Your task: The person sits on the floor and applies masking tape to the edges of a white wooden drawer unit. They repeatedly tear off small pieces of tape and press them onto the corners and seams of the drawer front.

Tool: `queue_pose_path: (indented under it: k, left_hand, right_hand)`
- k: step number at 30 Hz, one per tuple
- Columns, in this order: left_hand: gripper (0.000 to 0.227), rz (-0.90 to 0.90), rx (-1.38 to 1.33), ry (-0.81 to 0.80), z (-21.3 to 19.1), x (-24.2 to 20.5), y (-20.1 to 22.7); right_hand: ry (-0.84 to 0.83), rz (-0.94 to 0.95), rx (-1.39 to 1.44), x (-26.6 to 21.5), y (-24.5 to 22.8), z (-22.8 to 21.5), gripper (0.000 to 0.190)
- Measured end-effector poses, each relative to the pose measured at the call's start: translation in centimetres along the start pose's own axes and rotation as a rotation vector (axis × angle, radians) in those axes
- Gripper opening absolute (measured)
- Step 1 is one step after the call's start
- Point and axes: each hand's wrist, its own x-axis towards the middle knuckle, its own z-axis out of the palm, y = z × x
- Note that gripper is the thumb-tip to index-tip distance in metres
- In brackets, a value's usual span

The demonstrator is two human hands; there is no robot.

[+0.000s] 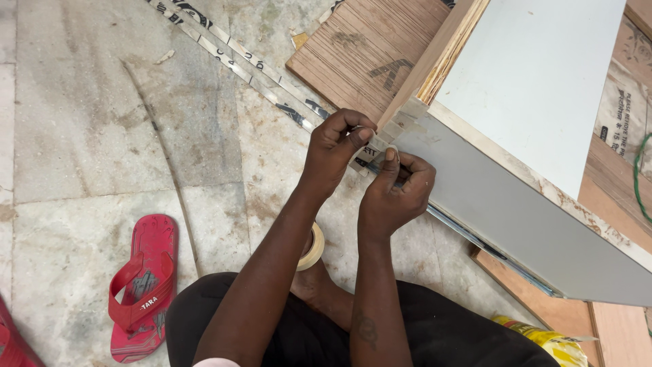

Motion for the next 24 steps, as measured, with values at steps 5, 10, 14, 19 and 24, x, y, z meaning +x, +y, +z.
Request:
queue_pose_path:
  k: [5,10,14,19,24]
  left_hand:
    - [0.010,-0.028,-0.087,-0.165,-1.1,1.6,-0.4]
    - [0.043,-0.150,-0.230,-0.325,-1.4,2.9,-1.0]
    - [0.082,-0.259,-0.194,-0.392,-1.6,4.0,-0.3]
    - [0.082,-0.317,-0.249,-0.385,-1.5,3.8,-1.1]
    - [0.082,-0.336,-0.226,-0.339,-1.2,3.6,-1.8]
  right_hand:
    - [0.017,-0.005,-0.035,0.2,-0.2,0.0,0.022]
    - [0.005,0.041,0.002,0.3,-0.1,0.1,0.020]
    - [0.018,0.078,0.041,0.4,-0.4,0.3,0.020]
    - [-0.044,0.074,0.064,0.7,-0.5,0.0,0.016]
    - [-0.048,0.164,-0.010,1.0,-0.6,-0.2,0.024]
